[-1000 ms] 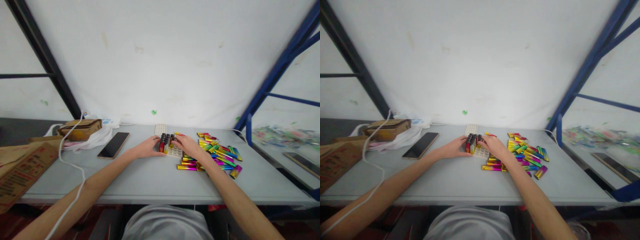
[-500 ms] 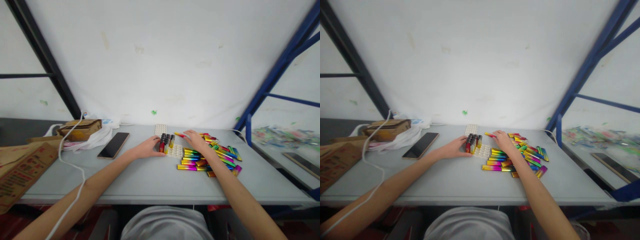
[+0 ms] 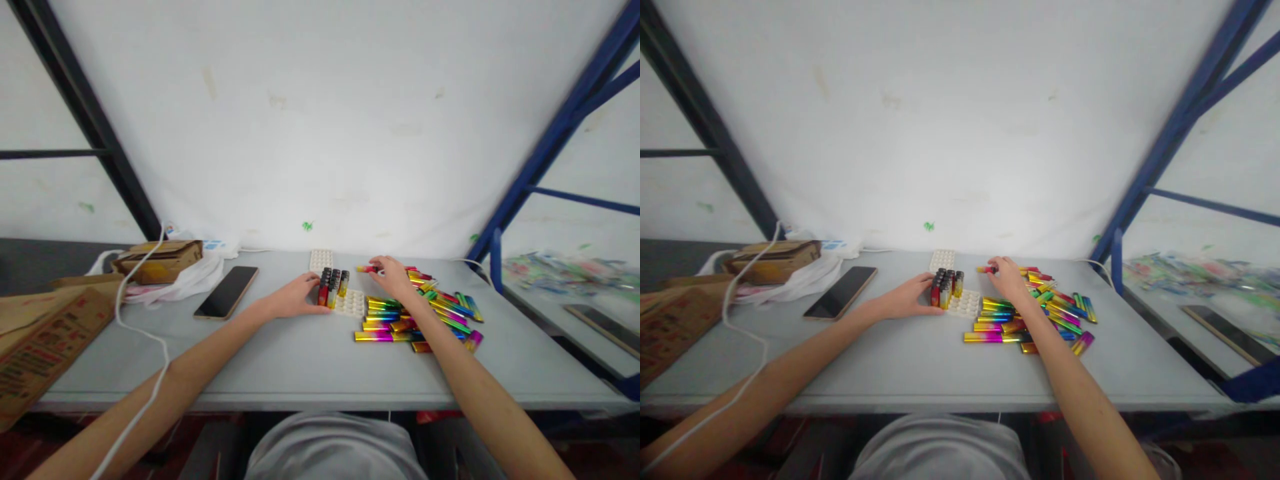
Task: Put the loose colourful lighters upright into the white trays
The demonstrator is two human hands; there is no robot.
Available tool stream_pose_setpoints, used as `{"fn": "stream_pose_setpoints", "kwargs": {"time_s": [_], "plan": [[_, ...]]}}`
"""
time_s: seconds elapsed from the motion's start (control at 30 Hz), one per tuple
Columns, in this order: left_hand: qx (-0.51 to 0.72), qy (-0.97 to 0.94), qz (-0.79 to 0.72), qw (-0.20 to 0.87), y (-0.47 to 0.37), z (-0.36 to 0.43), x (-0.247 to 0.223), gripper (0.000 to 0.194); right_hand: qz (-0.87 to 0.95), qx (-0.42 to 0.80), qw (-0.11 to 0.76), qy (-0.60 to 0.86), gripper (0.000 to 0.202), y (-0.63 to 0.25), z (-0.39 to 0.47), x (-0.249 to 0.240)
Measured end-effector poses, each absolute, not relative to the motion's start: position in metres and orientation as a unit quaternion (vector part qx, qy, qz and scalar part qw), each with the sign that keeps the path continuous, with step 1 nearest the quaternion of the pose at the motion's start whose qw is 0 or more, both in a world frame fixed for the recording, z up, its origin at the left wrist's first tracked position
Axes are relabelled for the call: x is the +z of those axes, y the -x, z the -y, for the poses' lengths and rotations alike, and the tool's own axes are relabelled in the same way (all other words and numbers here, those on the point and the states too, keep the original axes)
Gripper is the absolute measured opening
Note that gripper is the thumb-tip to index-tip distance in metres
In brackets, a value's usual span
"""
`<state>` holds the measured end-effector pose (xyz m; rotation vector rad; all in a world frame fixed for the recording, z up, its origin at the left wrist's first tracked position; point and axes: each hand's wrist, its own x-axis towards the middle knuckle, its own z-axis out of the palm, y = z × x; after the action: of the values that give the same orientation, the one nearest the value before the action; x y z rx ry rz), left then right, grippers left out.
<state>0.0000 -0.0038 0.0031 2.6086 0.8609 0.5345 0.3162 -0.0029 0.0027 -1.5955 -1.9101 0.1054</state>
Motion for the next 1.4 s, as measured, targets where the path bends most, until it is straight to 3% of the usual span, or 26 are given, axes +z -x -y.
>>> {"fn": "stream_pose_setpoints", "kwargs": {"time_s": [0.13, 0.23, 0.43, 0.6, 0.87, 1.07, 1.4], "plan": [[0.171, -0.918, -0.312, 0.174, -0.001, 0.005, 0.005, 0.070, 0.650, 0.247, 0.485, 0.531, 0.028, -0.315, 0.008, 0.015], [0.171, -0.917, -0.315, 0.176, -0.001, 0.006, 0.007, 0.071, 0.581, 0.400, 0.560, 0.434, 0.038, -0.304, 0.020, 0.026], [0.187, -0.918, -0.307, 0.169, -0.001, 0.006, 0.006, 0.067, 0.547, 0.540, 0.545, 0.334, 0.041, -0.279, 0.044, 0.037], [0.185, -0.921, -0.301, 0.165, 0.000, 0.005, 0.005, 0.067, 0.584, 0.483, 0.515, 0.401, 0.045, -0.267, 0.046, 0.032], [0.186, -0.921, -0.305, 0.157, 0.000, 0.004, 0.003, 0.065, 0.638, 0.210, 0.497, 0.550, 0.051, -0.251, 0.045, 0.016], [0.195, -0.919, -0.304, 0.158, 0.000, 0.004, 0.002, 0.066, 0.672, 0.181, 0.474, 0.540, 0.037, -0.244, 0.049, 0.017], [0.194, -0.920, -0.301, 0.158, 0.001, 0.002, 0.001, 0.066, 0.728, 0.183, 0.447, 0.486, 0.042, -0.252, 0.057, 0.026]]}}
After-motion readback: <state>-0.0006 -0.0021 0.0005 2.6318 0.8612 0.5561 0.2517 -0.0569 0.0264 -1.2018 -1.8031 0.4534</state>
